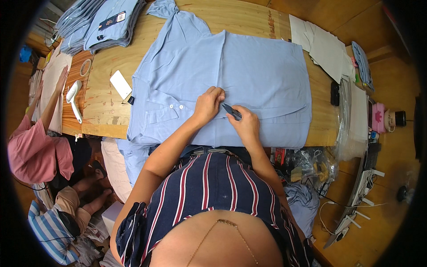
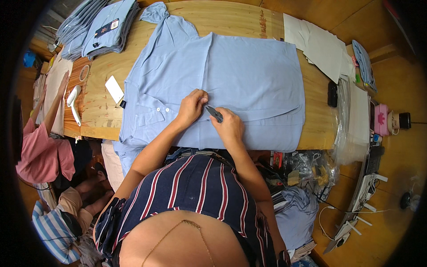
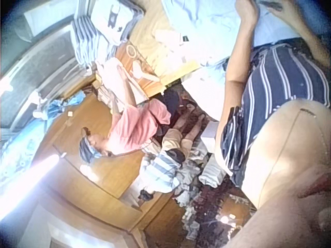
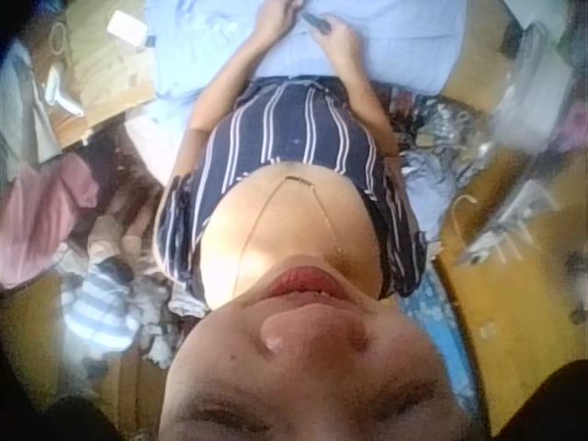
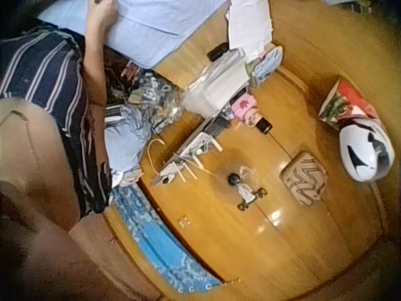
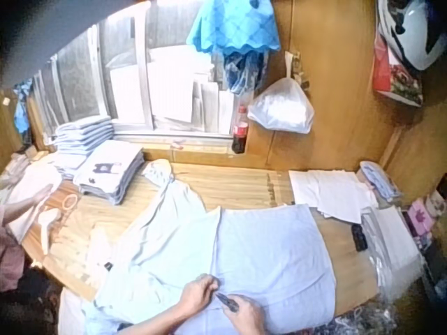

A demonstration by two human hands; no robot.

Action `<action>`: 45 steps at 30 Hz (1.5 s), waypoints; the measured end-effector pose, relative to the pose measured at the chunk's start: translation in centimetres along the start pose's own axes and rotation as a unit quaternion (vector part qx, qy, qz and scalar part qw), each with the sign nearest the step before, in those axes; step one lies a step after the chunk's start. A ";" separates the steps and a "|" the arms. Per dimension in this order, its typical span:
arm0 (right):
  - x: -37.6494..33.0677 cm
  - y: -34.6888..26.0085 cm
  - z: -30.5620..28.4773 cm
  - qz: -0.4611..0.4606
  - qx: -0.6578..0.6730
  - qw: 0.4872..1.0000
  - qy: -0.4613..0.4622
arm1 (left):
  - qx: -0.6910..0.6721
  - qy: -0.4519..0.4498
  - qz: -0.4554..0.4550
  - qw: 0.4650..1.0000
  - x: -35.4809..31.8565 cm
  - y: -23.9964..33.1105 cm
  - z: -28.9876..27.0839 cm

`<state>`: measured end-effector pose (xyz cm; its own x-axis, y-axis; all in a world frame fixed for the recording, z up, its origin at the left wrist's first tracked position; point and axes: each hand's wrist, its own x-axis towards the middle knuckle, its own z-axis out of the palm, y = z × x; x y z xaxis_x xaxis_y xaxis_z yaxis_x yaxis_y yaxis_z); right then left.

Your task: The person trims loose threads from light blue collared shirts using small snips and then folds them over a cardboard template, stacking the finished garments.

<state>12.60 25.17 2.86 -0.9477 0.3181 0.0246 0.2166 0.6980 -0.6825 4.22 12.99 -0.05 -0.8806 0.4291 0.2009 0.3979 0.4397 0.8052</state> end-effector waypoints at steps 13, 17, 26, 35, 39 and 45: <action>0.4 -0.4 -0.3 0.039 -0.015 0.999 -0.033 | -0.004 0.028 0.006 1.000 -0.1 0.1 0.2; 0.7 -0.1 0.0 -0.011 -0.023 0.999 -0.031 | -0.018 0.035 0.001 0.999 -0.3 0.2 0.1; 0.0 2.5 -4.0 0.020 0.012 0.998 -0.051 | 0.087 -0.309 0.031 0.947 -7.9 4.2 -9.2; 1.0 5.1 -5.2 -0.159 -0.094 0.981 -0.052 | 0.240 0.037 0.062 0.968 -9.1 -2.5 -13.8; 2.9 6.7 -5.4 -0.139 -0.048 0.987 -0.067 | 0.197 0.027 0.074 0.977 -7.8 -5.6 -13.5; 7.1 6.1 -4.7 -0.052 -0.096 0.993 -0.047 | 0.231 0.061 -0.007 0.971 -5.3 -7.2 -13.3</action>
<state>8.27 34.73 2.26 -0.9831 0.1825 0.0124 0.1485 0.8359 -0.5284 2.59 -2.91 0.53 -0.8991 0.3372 0.2791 0.4346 0.7632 0.4782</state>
